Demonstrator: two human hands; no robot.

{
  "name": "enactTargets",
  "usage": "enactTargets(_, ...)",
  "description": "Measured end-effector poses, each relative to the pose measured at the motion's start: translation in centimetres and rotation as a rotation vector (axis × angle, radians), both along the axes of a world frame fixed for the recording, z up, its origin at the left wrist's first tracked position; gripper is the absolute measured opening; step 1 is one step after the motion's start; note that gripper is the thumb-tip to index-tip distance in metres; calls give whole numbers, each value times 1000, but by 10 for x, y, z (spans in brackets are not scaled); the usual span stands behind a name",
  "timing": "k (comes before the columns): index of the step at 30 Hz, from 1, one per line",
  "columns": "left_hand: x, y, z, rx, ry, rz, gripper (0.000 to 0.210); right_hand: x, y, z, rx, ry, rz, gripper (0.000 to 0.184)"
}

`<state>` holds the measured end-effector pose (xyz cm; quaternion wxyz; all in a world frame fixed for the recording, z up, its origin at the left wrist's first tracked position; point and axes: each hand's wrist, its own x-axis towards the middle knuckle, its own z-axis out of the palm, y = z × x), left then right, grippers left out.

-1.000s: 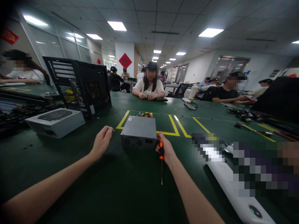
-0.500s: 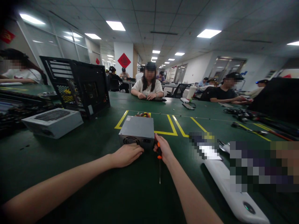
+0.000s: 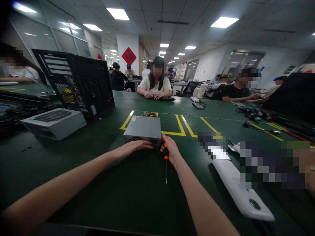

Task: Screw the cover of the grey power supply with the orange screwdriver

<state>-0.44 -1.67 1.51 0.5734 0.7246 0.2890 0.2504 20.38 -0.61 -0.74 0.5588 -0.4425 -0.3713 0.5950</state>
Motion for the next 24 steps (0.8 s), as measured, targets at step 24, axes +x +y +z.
enactTargets(24,-63,-43,13,403,469,76,25,14,-12,28,-20,94,-241,27)
